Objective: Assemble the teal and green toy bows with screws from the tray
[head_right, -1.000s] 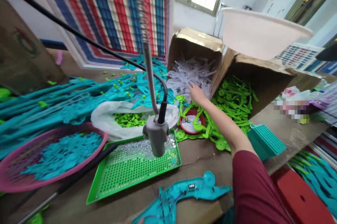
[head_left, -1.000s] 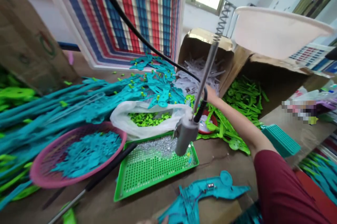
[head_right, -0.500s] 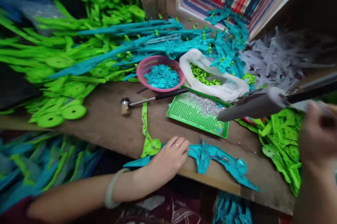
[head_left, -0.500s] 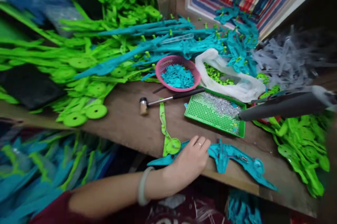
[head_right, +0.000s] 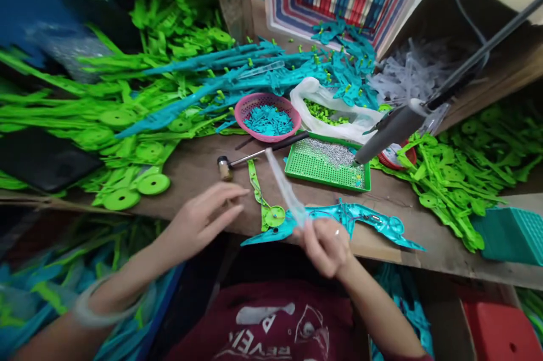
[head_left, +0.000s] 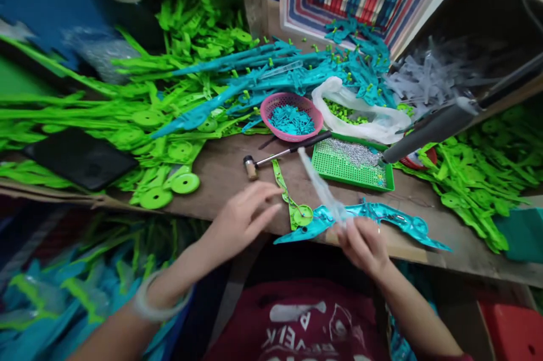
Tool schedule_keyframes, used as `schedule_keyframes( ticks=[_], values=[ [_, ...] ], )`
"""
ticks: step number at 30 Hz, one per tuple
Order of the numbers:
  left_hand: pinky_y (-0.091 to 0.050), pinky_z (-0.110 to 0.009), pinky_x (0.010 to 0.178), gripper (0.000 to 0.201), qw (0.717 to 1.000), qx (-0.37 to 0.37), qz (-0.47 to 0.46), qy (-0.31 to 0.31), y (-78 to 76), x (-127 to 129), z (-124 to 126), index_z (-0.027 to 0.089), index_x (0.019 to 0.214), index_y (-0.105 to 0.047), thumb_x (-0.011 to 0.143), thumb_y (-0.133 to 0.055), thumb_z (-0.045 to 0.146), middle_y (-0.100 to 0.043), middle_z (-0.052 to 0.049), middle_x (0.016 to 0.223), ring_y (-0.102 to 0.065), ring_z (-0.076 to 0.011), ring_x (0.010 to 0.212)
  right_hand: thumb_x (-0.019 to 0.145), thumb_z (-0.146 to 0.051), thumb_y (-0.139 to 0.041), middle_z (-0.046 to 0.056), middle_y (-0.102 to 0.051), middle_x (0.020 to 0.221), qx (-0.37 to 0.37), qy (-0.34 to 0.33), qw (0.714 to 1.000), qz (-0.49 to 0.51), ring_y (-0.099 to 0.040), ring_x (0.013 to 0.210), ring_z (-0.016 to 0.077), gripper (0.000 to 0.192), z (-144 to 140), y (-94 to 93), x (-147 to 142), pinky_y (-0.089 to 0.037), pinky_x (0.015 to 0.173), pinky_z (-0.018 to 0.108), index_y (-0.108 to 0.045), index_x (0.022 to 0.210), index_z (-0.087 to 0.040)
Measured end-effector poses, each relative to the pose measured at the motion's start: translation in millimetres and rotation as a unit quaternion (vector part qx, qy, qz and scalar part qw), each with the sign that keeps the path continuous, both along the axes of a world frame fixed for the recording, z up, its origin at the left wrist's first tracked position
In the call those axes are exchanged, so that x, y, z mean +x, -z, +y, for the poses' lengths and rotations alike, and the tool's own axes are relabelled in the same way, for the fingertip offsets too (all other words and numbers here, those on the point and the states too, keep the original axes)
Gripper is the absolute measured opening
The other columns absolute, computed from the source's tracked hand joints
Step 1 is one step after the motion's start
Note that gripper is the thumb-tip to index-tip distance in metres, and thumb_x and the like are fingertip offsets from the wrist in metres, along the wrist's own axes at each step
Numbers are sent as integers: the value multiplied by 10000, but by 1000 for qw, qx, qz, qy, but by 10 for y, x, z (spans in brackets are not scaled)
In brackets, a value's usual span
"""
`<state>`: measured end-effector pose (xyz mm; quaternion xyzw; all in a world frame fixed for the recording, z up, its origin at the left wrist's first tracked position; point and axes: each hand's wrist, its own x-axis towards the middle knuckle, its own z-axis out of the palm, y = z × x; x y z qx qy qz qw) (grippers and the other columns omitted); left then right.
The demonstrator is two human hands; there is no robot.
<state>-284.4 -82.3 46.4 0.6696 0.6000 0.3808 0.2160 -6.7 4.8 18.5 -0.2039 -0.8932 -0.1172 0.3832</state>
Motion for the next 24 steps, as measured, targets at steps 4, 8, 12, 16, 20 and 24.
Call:
schedule_keyframes(
  ticks=[4,8,12,16,20,24],
  values=[
    [-546,-461,970,301,972,105,201,65,383,-343,310,149,1210,-659,1023,-428,197,-674,-162,1243,-652,-277,1134,919,-122,-665,140,-685,1005,83,93,992,21,-676,902,235,409,572,-89,-323,-573,715,335,-588,1320,-146],
    [-566,-401,930,241,964,131,209,95,616,-339,412,153,1093,-673,1032,-440,175,-701,-136,1206,-678,-235,1084,936,-156,-628,221,-570,1287,-43,131,990,6,-578,1186,340,410,464,-216,-526,-558,924,502,-573,1342,-142],
    [-564,-365,931,188,972,138,167,85,653,-336,381,158,1103,-657,1031,-486,189,-711,-118,1198,-683,-213,1083,966,-205,-578,168,-632,1105,-207,1,975,-84,-606,989,266,269,40,-131,-848,-590,802,389,-619,1212,-104],
    [-562,-372,915,232,973,132,170,77,643,-324,357,151,1201,-636,1028,-482,174,-717,-114,1165,-680,-221,1063,969,-195,-556,137,-639,1016,-284,9,945,-160,-585,936,266,184,-39,48,-1103,-582,769,401,-654,1107,-125],
    [-556,-376,876,195,973,129,174,83,644,-279,330,166,1094,-665,1032,-481,191,-723,-91,1100,-676,-219,981,988,-155,-516,110,-629,961,-289,9,943,-167,-573,889,240,175,21,145,-1085,-556,741,359,-668,1069,-132],
    [-545,-368,884,176,976,114,167,86,637,-267,329,160,1058,-655,1032,-484,191,-705,-84,1070,-653,-214,971,1014,-143,-465,99,-621,929,-264,5,946,-188,-552,843,221,232,-27,182,-1051,-521,704,336,-663,1133,-123]
  ],
)
